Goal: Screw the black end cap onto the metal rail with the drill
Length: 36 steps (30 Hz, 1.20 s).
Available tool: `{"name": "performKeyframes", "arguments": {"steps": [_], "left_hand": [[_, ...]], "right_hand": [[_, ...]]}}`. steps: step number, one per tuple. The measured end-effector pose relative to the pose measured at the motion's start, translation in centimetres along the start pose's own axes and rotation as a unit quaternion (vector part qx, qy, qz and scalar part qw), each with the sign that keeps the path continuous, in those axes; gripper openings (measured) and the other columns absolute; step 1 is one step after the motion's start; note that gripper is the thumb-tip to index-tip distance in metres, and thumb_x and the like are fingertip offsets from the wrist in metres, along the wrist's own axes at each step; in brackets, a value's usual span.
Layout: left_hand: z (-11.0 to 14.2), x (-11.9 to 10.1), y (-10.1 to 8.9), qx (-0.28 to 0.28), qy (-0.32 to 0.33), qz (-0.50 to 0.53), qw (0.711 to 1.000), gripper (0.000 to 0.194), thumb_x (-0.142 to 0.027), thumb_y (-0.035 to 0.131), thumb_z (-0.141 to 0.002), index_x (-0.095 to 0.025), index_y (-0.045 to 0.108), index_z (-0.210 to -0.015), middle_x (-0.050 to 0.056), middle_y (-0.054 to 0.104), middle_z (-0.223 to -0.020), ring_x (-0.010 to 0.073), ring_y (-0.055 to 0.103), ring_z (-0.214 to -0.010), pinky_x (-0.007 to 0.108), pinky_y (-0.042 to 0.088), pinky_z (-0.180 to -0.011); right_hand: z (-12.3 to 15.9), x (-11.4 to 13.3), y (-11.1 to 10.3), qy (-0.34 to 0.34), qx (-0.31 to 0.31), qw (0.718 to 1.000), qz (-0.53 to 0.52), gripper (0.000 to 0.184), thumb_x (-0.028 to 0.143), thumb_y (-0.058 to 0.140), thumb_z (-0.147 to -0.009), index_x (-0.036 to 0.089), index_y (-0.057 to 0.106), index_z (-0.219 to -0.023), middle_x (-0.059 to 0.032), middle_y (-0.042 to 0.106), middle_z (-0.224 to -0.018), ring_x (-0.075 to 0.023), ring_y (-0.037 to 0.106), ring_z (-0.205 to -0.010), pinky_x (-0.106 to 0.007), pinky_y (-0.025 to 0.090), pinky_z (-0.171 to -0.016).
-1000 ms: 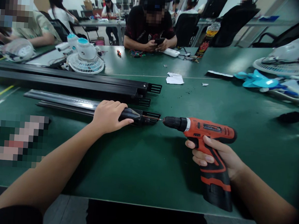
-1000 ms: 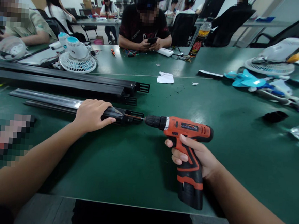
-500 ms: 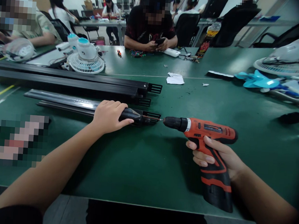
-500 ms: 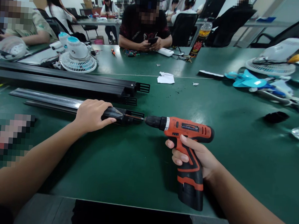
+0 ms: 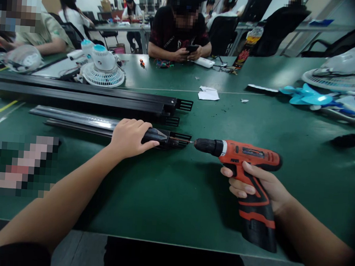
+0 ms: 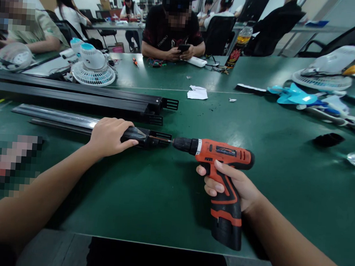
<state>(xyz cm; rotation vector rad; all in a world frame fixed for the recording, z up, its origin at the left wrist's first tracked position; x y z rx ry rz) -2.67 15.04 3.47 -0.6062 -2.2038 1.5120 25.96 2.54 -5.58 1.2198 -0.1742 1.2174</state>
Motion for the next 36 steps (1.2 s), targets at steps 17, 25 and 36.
{"name": "performKeyframes", "arguments": {"steps": [17,25,36], "left_hand": [[-0.1,0.3,-0.2,0.001,0.009,0.023,1.0,0.073,-0.081,0.047,-0.1,-0.022,0.077,-0.132,0.012,0.083,-0.112,0.0361,0.077,-0.101,0.048,0.052,-0.089],[0.1,0.2,-0.7,-0.009,0.001,0.013,1.0,0.071,-0.078,0.052,-0.1,-0.022,0.078,-0.136,0.014,0.082,-0.118,0.0393,0.075,-0.113,0.054,0.051,-0.097],[0.3,0.5,-1.4,-0.016,0.004,0.0,1.0,0.078,-0.081,0.052,-0.097,-0.018,0.077,-0.136,0.018,0.082,-0.119,0.0414,0.075,-0.112,0.061,0.045,-0.111]], "right_hand": [[0.0,0.4,0.4,-0.008,0.009,1.0,0.009,0.034,0.049,0.09,-0.086,0.017,0.08,-0.093,0.0062,0.05,-0.054,-0.0108,0.033,-0.049,-0.023,0.051,-0.052],[-0.1,0.4,0.4,-0.011,0.003,1.0,0.012,0.035,0.049,0.091,-0.084,0.017,0.08,-0.092,0.006,0.051,-0.055,-0.0094,0.033,-0.049,-0.02,0.052,-0.052],[0.2,0.0,0.1,0.006,-0.006,1.0,-0.001,0.035,0.05,0.089,-0.085,0.017,0.079,-0.092,0.0061,0.048,-0.052,-0.0116,0.038,-0.05,-0.022,0.052,-0.052]]}}
Point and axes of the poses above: each hand's wrist, its own z-axis away from the middle knuckle, its own y-axis out of the palm, x = y × z, the point moved 10 cm from there along -z, towards the middle knuckle
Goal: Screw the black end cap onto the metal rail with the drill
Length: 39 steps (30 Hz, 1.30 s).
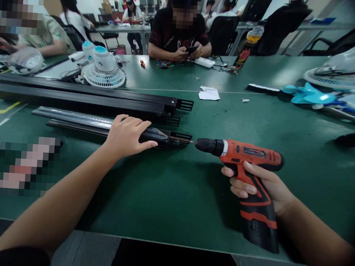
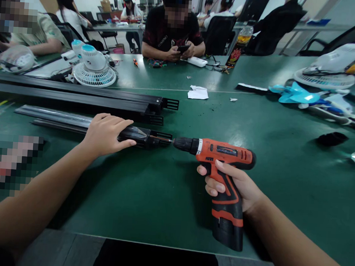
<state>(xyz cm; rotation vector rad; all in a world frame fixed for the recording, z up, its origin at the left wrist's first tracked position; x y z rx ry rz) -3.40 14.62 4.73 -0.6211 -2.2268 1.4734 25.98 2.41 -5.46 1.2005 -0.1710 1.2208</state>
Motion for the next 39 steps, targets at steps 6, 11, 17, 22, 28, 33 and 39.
{"name": "performKeyframes", "arguments": {"steps": [6,11,17,22,28,33,39], "left_hand": [[0.1,1.1,-0.3,-0.021,-0.01,0.016,1.0,0.068,-0.077,0.051,-0.097,-0.025,0.079,-0.131,0.015,0.082,-0.118,0.041,0.072,-0.118,0.066,0.035,-0.119],[0.2,1.7,0.0,-0.028,-0.02,0.018,0.999,0.08,-0.079,0.044,-0.099,-0.021,0.07,-0.147,0.018,0.079,-0.128,0.0421,0.069,-0.125,0.065,0.035,-0.119],[0.2,1.9,1.0,-0.002,-0.031,0.025,0.999,0.095,-0.086,0.033,-0.1,-0.016,0.058,-0.16,0.021,0.073,-0.145,0.0431,0.064,-0.14,0.058,0.043,-0.114],[0.4,2.2,1.5,0.023,-0.037,0.021,0.999,0.093,-0.084,0.034,-0.1,-0.016,0.061,-0.158,0.02,0.073,-0.147,0.0442,0.064,-0.141,0.058,0.047,-0.112],[0.2,2.1,1.2,0.019,-0.033,0.028,0.999,0.089,-0.083,0.033,-0.1,-0.017,0.067,-0.15,0.019,0.074,-0.144,0.0434,0.066,-0.138,0.058,0.049,-0.11],[-0.1,2.2,1.5,0.051,-0.036,0.014,0.998,0.077,-0.083,0.036,-0.098,-0.021,0.079,-0.114,0.015,0.082,-0.105,0.0373,0.075,-0.095,0.051,0.053,-0.085],[-0.1,2.2,1.6,0.045,-0.034,-0.012,0.998,0.077,-0.083,0.031,-0.1,-0.021,0.076,-0.11,0.014,0.081,-0.1,0.0358,0.073,-0.09,0.05,0.05,-0.082]], "right_hand": [[-0.1,0.6,0.6,-0.022,0.015,1.0,0.007,0.031,0.045,0.09,-0.086,0.017,0.081,-0.093,0.0058,0.051,-0.055,-0.0106,0.034,-0.049,-0.021,0.053,-0.052],[-0.1,0.4,0.5,-0.016,0.013,1.0,-0.002,0.032,0.045,0.09,-0.086,0.016,0.082,-0.093,0.0041,0.055,-0.058,-0.0102,0.035,-0.049,-0.021,0.054,-0.053],[0.0,0.5,0.6,-0.016,0.014,1.0,0.005,0.033,0.047,0.088,-0.088,0.016,0.08,-0.093,0.0056,0.05,-0.055,-0.0104,0.034,-0.05,-0.021,0.053,-0.053],[-0.1,0.8,0.5,-0.029,0.008,0.999,0.019,0.03,0.045,0.088,-0.087,0.018,0.077,-0.093,0.0044,0.054,-0.063,-0.0096,0.033,-0.049,-0.023,0.053,-0.052],[0.0,0.4,0.2,-0.013,-0.001,1.0,0.015,0.034,0.049,0.087,-0.087,0.017,0.077,-0.092,0.0049,0.051,-0.056,-0.0098,0.034,-0.05,-0.023,0.052,-0.053],[0.0,0.1,-0.3,-0.007,-0.014,1.0,0.015,0.034,0.05,0.088,-0.085,0.019,0.076,-0.091,0.0053,0.049,-0.054,-0.0107,0.033,-0.05,-0.024,0.05,-0.052],[0.0,0.2,-0.1,-0.007,-0.012,1.0,0.019,0.035,0.05,0.089,-0.084,0.018,0.076,-0.091,0.0054,0.049,-0.056,-0.01,0.033,-0.05,-0.023,0.051,-0.053]]}}
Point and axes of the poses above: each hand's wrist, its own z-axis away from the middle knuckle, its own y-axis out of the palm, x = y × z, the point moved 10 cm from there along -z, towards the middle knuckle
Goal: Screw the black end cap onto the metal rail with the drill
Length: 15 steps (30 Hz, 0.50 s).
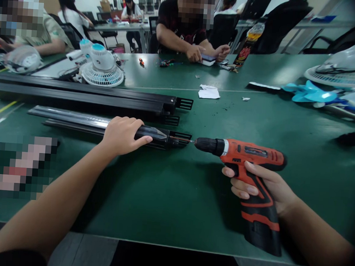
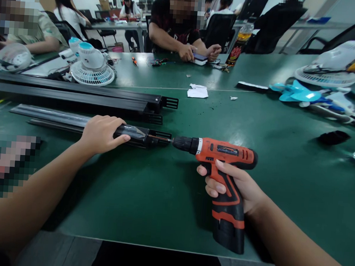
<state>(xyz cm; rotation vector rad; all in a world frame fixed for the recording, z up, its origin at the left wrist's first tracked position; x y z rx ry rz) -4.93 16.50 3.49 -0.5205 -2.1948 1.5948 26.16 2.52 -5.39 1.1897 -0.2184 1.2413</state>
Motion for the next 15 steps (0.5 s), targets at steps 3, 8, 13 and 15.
{"name": "performKeyframes", "arguments": {"steps": [3,8,13,15], "left_hand": [[0.11,-0.19,-0.08,-0.013,0.005,0.001,1.0,0.075,-0.082,0.033,-0.1,-0.022,0.077,-0.111,0.014,0.081,-0.101,0.0356,0.072,-0.091,0.05,0.05,-0.083],[0.3,-0.32,-0.38,-0.038,-0.001,-0.002,0.999,0.072,-0.081,0.036,-0.1,-0.022,0.077,-0.109,0.013,0.08,-0.097,0.0352,0.072,-0.092,0.05,0.051,-0.085],[0.32,-0.34,-0.38,-0.036,-0.004,0.004,0.999,0.077,-0.084,0.033,-0.099,-0.021,0.078,-0.108,0.014,0.08,-0.096,0.0361,0.071,-0.09,0.052,0.051,-0.083],[0.29,-0.34,-0.35,-0.032,-0.005,0.008,0.999,0.079,-0.084,0.032,-0.099,-0.02,0.078,-0.108,0.015,0.08,-0.097,0.0366,0.071,-0.09,0.052,0.051,-0.084]], "right_hand": [[0.01,0.14,0.19,-0.005,0.011,1.0,0.003,0.032,0.048,0.087,-0.086,0.018,0.076,-0.093,0.0064,0.047,-0.055,-0.0107,0.033,-0.05,-0.023,0.051,-0.053],[0.0,0.25,-0.04,-0.012,0.007,1.0,0.008,0.031,0.048,0.084,-0.089,0.019,0.073,-0.094,0.0046,0.051,-0.06,-0.0104,0.032,-0.05,-0.025,0.052,-0.053],[0.06,0.01,-0.09,-0.001,0.014,1.0,0.013,0.032,0.05,0.082,-0.09,0.021,0.072,-0.094,0.0058,0.046,-0.055,-0.0133,0.038,-0.05,-0.027,0.052,-0.052],[0.04,-0.03,-0.08,0.002,0.015,1.0,0.01,0.033,0.051,0.083,-0.089,0.02,0.073,-0.095,0.0061,0.045,-0.053,-0.0136,0.04,-0.051,-0.026,0.052,-0.053]]}}
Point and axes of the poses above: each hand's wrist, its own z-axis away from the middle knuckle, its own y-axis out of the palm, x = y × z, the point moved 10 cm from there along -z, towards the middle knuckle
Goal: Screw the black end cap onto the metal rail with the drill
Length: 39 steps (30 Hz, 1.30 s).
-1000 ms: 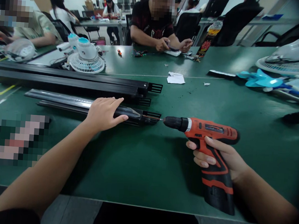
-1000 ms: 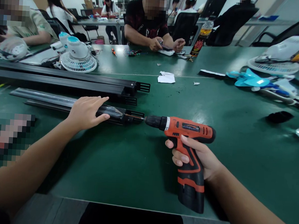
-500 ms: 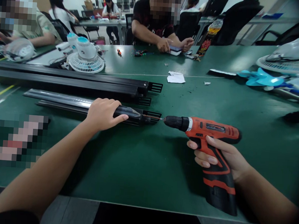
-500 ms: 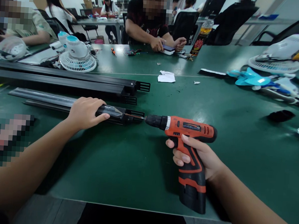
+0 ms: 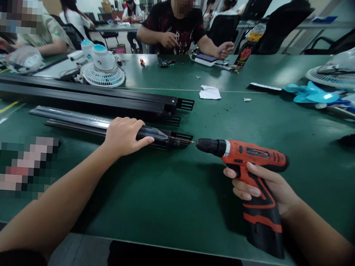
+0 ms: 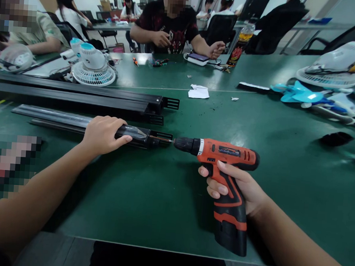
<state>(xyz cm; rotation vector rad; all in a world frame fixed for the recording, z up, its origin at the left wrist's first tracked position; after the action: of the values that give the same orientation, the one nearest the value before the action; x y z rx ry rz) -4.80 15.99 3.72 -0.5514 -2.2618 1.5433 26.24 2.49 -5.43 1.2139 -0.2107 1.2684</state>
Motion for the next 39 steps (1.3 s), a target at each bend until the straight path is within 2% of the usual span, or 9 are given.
{"name": "performKeyframes", "arguments": {"steps": [7,13,20,27,35,39], "left_hand": [[-0.13,-0.02,0.04,0.015,-0.003,0.001,1.0,0.075,-0.083,0.035,-0.099,-0.022,0.078,-0.109,0.013,0.08,-0.097,0.0356,0.072,-0.09,0.051,0.05,-0.085],[-0.16,-0.02,0.14,0.022,-0.005,-0.002,1.0,0.08,-0.084,0.031,-0.1,-0.02,0.077,-0.11,0.014,0.081,-0.1,0.0358,0.073,-0.092,0.051,0.05,-0.085],[-0.17,-0.04,0.21,0.022,-0.003,-0.008,1.0,0.085,-0.086,0.028,-0.099,-0.017,0.077,-0.11,0.015,0.08,-0.098,0.0362,0.073,-0.09,0.051,0.05,-0.085],[-0.11,0.02,0.06,0.01,-0.011,-0.007,1.0,0.082,-0.084,0.031,-0.099,-0.017,0.077,-0.109,0.015,0.079,-0.094,0.037,0.072,-0.091,0.051,0.049,-0.086],[-0.07,-0.08,0.19,0.011,-0.001,-0.015,1.0,0.081,-0.083,0.031,-0.1,-0.017,0.076,-0.11,0.015,0.079,-0.098,0.0363,0.07,-0.092,0.048,0.047,-0.084],[-0.1,-0.13,0.17,0.012,0.001,-0.018,1.0,0.082,-0.084,0.029,-0.1,-0.017,0.076,-0.109,0.016,0.079,-0.098,0.037,0.07,-0.091,0.05,0.047,-0.084]], "right_hand": [[-0.08,-0.11,-0.08,0.004,-0.005,1.0,-0.007,0.035,0.052,0.086,-0.087,0.019,0.075,-0.093,0.0056,0.047,-0.052,-0.0121,0.039,-0.05,-0.025,0.049,-0.052],[-0.08,-0.4,-0.13,0.012,-0.016,1.0,-0.016,0.036,0.052,0.087,-0.086,0.018,0.076,-0.093,0.0056,0.047,-0.05,-0.0122,0.044,-0.051,-0.023,0.047,-0.053],[-0.13,-0.32,-0.31,0.012,-0.01,1.0,-0.027,0.036,0.05,0.09,-0.084,0.017,0.078,-0.092,0.0053,0.05,-0.051,-0.0111,0.043,-0.049,-0.022,0.048,-0.052],[-0.11,-0.16,-0.61,-0.001,-0.019,0.999,-0.032,0.032,0.047,0.088,-0.086,0.017,0.08,-0.093,0.0035,0.055,-0.056,-0.0107,0.041,-0.048,-0.024,0.051,-0.052],[-0.15,-0.27,0.11,0.011,0.0,1.0,-0.029,0.036,0.05,0.089,-0.085,0.016,0.079,-0.092,0.0049,0.05,-0.053,-0.0105,0.044,-0.05,-0.021,0.049,-0.053],[-0.06,-0.32,-0.18,0.007,-0.015,0.999,-0.031,0.034,0.049,0.089,-0.085,0.017,0.078,-0.093,0.0044,0.052,-0.055,-0.0099,0.04,-0.05,-0.021,0.048,-0.053]]}}
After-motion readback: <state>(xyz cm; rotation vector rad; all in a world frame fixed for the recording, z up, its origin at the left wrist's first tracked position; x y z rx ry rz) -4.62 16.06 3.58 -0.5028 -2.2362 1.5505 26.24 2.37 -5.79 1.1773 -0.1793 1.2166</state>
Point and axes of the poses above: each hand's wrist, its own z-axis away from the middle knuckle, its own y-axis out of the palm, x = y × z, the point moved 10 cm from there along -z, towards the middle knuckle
